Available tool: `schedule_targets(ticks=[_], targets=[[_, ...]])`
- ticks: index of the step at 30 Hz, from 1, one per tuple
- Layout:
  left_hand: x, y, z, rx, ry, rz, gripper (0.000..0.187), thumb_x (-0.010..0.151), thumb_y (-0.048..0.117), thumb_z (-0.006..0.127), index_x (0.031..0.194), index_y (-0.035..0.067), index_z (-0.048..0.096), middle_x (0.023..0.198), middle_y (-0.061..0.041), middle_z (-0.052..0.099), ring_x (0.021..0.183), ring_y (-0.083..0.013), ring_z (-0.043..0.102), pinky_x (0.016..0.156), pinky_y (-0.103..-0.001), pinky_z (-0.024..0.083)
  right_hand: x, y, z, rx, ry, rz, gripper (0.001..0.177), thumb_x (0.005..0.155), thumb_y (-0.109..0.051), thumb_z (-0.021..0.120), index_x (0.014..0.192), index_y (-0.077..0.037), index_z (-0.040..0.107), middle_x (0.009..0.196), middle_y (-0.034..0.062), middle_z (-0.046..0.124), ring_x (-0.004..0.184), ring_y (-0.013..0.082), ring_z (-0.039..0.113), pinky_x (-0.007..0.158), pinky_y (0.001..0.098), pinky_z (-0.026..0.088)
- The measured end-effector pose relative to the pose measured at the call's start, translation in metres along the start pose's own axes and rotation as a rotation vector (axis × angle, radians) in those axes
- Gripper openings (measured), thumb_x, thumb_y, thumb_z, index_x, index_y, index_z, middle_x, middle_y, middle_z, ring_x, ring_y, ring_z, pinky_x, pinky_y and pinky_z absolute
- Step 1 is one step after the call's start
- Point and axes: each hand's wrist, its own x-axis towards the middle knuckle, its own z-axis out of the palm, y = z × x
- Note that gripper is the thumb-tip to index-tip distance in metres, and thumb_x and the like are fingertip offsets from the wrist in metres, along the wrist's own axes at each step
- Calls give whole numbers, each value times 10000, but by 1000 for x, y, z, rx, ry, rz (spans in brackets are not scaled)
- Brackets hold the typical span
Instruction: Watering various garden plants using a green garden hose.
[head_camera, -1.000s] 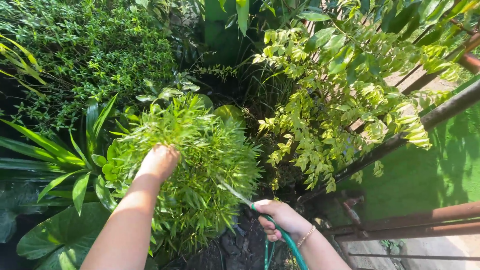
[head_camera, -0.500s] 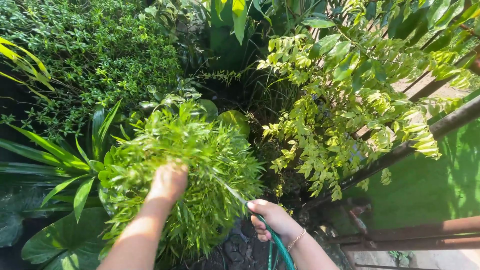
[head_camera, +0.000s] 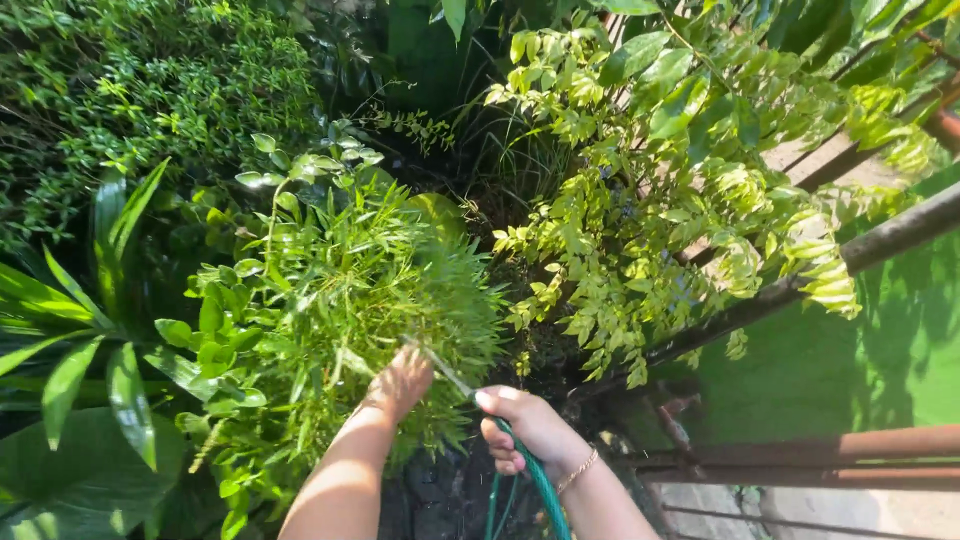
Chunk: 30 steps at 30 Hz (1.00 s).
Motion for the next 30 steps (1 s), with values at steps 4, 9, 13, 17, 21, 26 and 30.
schedule_targets(ticks=[4,9,13,17,21,26,30], targets=[[46,8,38,-93,227,-288,762,1005,58,437,1614,-29,-13,1697,-225,33,1560,-340,86,1227,-499,243,12,21,-22,57,-49,28,335,1046,-243,544,1344,-106,474,514,41,373,304,127,343,323,272,324],[29,-29,-44,-303,-39,-89,970,975,306,586,1611,233,-143,1689,-119,-181,1569,-307,93,1256,-501,163,4,26,-18,117,30,162,326,1063,-222,510,1351,-71,476,504,55,350,309,138,286,317,260,266],[34,-6,-85,-426,-200,61,1110,958,458,672,1609,388,-225,1684,-58,-310,1574,-286,96,1273,-503,115,-3,21,-17,90,40,196,358,1064,-240,500,1375,-61,484,491,51,352,301,137,275,310,252,276],[57,2,-9,-229,-255,-60,1073,1018,110,637,1589,272,-257,1304,-136,622,1065,-189,633,804,-295,495,-3,21,-23,98,60,210,279,1062,-228,518,1293,-71,512,500,70,340,303,149,257,304,253,250],[39,-40,26,-176,-311,-127,814,1016,133,603,1543,222,-11,1413,-148,515,1210,-240,514,929,-357,443,-5,19,-22,125,61,246,271,1070,-219,532,1285,-54,535,504,66,355,313,147,250,302,248,245],[-18,-110,96,-108,-395,-225,541,1013,161,561,1486,162,299,1549,-164,381,1390,-306,367,1086,-435,379,3,19,3,30,8,280,220,1085,-249,521,1233,-87,535,499,45,351,333,142,251,327,242,248],[-14,-159,188,-59,-456,-317,436,1011,183,527,1441,117,547,1658,-179,274,1535,-359,250,1211,-498,328,30,32,9,25,-22,233,280,1071,-269,566,1290,-97,532,484,48,354,346,134,298,342,247,275]])
